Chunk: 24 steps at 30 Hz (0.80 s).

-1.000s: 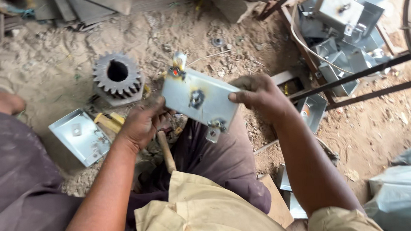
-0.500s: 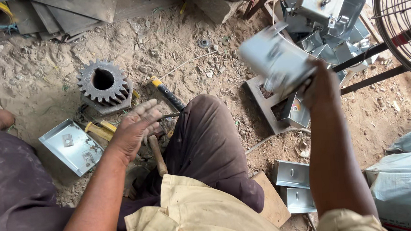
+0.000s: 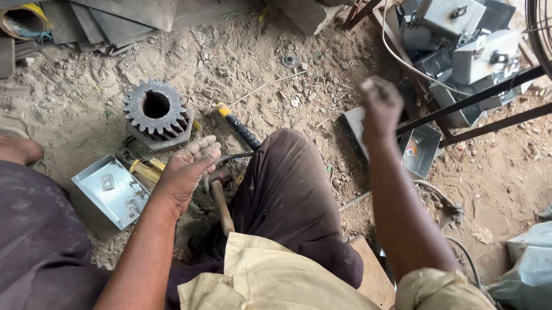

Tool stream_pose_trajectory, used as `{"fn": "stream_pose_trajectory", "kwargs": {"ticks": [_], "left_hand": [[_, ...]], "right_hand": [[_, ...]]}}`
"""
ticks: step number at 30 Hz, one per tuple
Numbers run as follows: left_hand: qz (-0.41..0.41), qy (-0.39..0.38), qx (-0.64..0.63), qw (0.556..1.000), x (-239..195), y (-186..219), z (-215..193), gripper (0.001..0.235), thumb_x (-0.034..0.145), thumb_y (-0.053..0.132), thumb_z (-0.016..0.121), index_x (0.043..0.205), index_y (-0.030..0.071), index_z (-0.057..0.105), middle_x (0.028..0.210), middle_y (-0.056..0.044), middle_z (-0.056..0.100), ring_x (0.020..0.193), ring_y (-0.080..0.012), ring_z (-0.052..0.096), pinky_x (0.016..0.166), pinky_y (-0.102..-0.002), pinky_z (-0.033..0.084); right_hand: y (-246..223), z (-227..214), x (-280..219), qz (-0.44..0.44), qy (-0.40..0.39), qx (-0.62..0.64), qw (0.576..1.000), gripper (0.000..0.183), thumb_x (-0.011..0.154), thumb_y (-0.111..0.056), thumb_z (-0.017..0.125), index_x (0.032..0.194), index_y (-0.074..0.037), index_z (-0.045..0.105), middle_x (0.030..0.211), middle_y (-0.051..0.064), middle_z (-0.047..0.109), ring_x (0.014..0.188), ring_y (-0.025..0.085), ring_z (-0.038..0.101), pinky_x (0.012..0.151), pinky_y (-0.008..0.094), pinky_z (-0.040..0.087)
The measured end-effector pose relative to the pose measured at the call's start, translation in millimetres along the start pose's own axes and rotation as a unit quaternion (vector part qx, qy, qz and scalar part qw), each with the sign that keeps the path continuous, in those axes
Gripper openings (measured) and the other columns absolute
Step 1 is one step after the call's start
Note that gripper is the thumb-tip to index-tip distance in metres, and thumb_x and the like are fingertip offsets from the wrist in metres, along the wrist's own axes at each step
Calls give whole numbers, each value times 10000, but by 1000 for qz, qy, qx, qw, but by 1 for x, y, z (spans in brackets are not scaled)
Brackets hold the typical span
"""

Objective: The person welds components onto a metal box by hand using a welding torch, positioning the box on the ground and joining metal pieces.

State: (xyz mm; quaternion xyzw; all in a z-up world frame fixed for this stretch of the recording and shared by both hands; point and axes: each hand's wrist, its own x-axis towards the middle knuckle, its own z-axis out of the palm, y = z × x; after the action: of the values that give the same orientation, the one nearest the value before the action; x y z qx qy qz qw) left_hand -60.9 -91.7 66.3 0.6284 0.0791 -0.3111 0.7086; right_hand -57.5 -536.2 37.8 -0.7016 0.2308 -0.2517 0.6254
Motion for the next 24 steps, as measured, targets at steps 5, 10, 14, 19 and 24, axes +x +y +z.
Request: {"fn": "stream_pose_trajectory", "kwargs": {"ticks": [5,10,14,19,24], "left_hand": [[-7,26,-7,1000,-4,-1,-2,594,887,278,719,1414,42,580,1350,-121,692,1210,-173,657,1019,-323,507],[26,88,-16,996,-21,17,-13,466,905,226,721,1332,47,669,1199,-87,737,1058,-161,669,880,-301,524],[177,102,-42,978,-59,48,-43,285,980,136,751,1231,7,713,1042,-6,656,910,-107,584,818,-275,485],[370,230,-7,900,-174,84,-114,209,1024,81,729,1213,12,673,1130,22,676,1048,-62,611,985,-231,511],[315,516,105,789,-298,27,-181,254,1014,105,723,1242,-1,685,1090,13,686,977,-68,610,900,-238,520]], "right_hand": [[-7,44,-125,-37,-167,-124,977,209,941,-228,737,1070,-65,715,1043,68,722,925,139,701,838,306,626],[-21,55,-164,-79,-229,-184,953,209,941,-190,748,1076,-34,719,1078,68,713,932,150,717,786,301,613],[-18,72,-165,-63,-255,-180,948,292,895,-174,760,1141,-25,709,1006,55,756,902,152,718,801,301,589],[-46,91,-167,-176,-320,-318,875,192,877,-187,827,998,-58,755,971,115,729,888,255,698,788,367,561],[-55,101,-172,-270,-341,-368,822,273,943,-351,792,1052,-102,764,1105,92,735,1053,268,683,991,414,539]]}}
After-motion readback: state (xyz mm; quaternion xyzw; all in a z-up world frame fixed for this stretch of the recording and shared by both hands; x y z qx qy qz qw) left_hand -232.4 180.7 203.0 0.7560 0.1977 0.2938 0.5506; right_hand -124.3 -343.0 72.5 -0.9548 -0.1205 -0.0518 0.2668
